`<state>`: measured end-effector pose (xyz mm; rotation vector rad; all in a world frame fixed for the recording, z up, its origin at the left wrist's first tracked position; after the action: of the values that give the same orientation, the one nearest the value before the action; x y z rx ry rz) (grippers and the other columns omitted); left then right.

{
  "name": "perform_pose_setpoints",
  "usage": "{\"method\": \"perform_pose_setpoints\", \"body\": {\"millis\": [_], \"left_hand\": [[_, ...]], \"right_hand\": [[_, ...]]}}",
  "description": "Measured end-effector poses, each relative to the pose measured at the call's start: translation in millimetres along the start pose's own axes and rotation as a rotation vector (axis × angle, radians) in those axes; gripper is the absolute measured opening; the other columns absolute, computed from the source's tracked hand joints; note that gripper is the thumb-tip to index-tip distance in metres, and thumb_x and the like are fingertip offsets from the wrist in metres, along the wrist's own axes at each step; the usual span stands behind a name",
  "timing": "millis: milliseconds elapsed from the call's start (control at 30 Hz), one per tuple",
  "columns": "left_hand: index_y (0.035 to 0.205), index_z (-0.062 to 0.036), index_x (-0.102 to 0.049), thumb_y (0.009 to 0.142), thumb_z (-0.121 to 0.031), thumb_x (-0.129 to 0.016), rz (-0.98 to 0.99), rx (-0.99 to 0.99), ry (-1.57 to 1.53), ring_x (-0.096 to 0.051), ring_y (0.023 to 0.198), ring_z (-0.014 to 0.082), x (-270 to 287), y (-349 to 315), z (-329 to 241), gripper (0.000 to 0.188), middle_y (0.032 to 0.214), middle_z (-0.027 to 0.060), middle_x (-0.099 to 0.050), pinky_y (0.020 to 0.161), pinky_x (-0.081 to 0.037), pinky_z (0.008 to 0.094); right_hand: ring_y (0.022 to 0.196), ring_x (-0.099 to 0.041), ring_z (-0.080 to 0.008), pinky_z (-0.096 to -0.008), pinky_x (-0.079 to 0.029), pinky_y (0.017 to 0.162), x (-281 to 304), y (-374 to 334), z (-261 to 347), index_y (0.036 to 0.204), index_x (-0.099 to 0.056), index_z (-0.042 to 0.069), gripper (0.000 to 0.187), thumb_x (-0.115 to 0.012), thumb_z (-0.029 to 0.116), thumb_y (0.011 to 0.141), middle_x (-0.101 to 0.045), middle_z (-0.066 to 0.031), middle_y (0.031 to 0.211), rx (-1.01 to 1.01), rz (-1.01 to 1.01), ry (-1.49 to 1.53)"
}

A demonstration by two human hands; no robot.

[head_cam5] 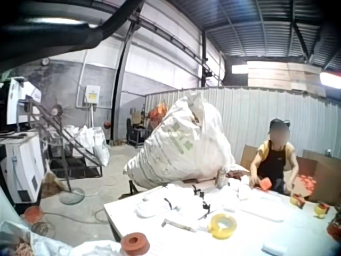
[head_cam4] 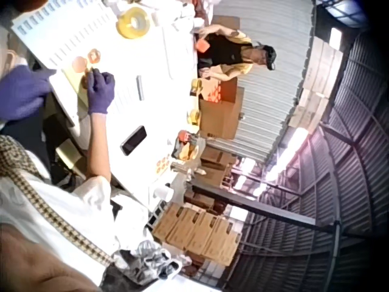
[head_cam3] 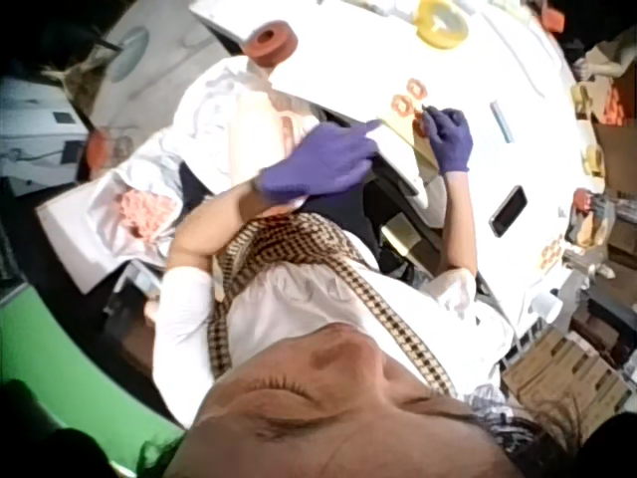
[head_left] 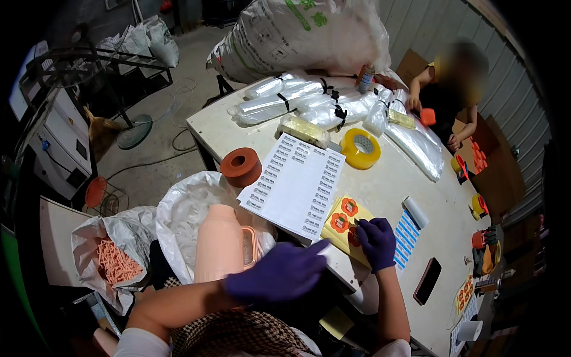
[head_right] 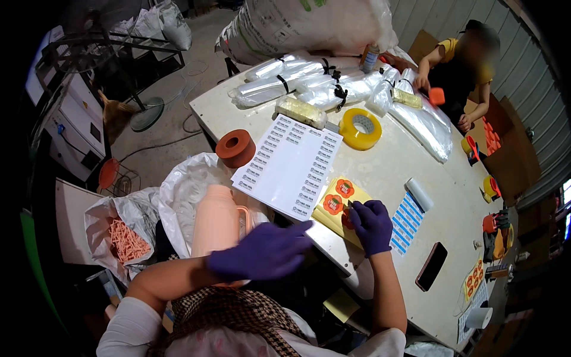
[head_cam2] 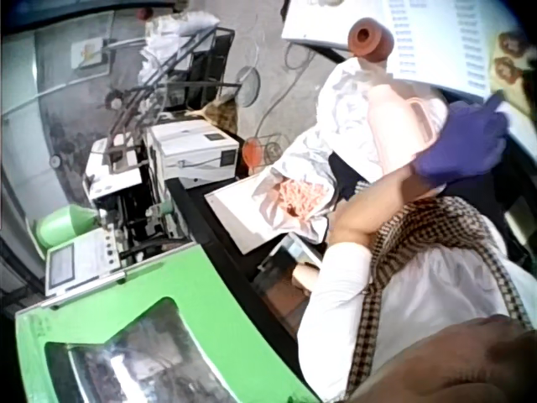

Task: The person applies labels to large plastic containers by hand, removing labels from a sheet and placing them onto the center of each container one at a time.

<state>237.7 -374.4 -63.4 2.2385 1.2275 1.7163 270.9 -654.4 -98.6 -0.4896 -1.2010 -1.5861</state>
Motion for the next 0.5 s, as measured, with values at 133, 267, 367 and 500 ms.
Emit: {"method": "perform_pose_setpoints", "body": {"millis": [133, 267, 367, 500], "left_hand": [[0.116, -0.0071, -0.054, 0.081, -0.016, -0.066, 0.183, 0.13, -0.04, -0.07, 0.067, 0.0295, -78.3, 45.2, 7.4, 0.038, 0.147, 0.0245, -0.048, 0.058, -0.054, 0.0422], [0.111, -0.0079, -0.057, 0.076, -0.012, -0.066, 0.305, 0.235, 0.075, -0.069, 0.061, 0.034, -111.0, 46.2, 5.6, 0.035, 0.15, 0.0221, -0.046, 0.056, -0.055, 0.044], [0.108, -0.0072, -0.06, 0.076, -0.011, -0.066, 0.306, 0.297, 0.075, -0.069, 0.061, 0.0348, -115.8, 41.8, 4.4, 0.032, 0.151, 0.0216, -0.045, 0.055, -0.055, 0.044], [0.114, -0.0044, -0.061, 0.078, -0.012, -0.066, 0.134, 0.306, 0.112, -0.065, 0.058, 0.0342, -149.3, 35.6, 1.5, 0.037, 0.145, 0.0265, -0.049, 0.053, -0.053, 0.043]], "right_hand": [[0.078, -0.065, -0.026, -0.0369, -0.054, 0.066, -18.3, 3.9, -1.8, 0.097, -0.077, 0.011, 0.018, -0.076, 0.025, 0.084, -0.065, -0.0094, 0.085, 0.036, 0.057, -0.008], [0.077, -0.064, -0.0277, -0.0385, -0.054, 0.065, -27.4, 2.2, -10.4, 0.107, -0.075, 0.014, 0.024, -0.074, 0.025, 0.085, -0.063, -0.01, 0.086, 0.042, 0.038, -0.108], [0.079, -0.065, -0.029, -0.0395, -0.054, 0.065, -36.4, 9.7, -5.9, 0.12, -0.07, 0.017, 0.034, -0.07, 0.024, 0.087, -0.063, -0.0109, 0.089, -0.011, 0.093, -0.178], [0.085, -0.066, -0.0318, -0.0393, -0.053, 0.076, -34.5, 34.3, -46.6, 0.121, -0.071, 0.014, 0.031, -0.062, 0.027, 0.094, -0.066, -0.0156, 0.093, -0.225, 0.37, 0.137]]}}
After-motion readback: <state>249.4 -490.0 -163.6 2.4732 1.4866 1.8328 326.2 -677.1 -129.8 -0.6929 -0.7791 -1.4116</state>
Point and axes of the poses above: each hand's wrist, its own y-axis towards the middle knuckle, its own x-axis out of the back of the hand, z = x × y, the point moved 2 cm from there along y, towards the middle knuckle
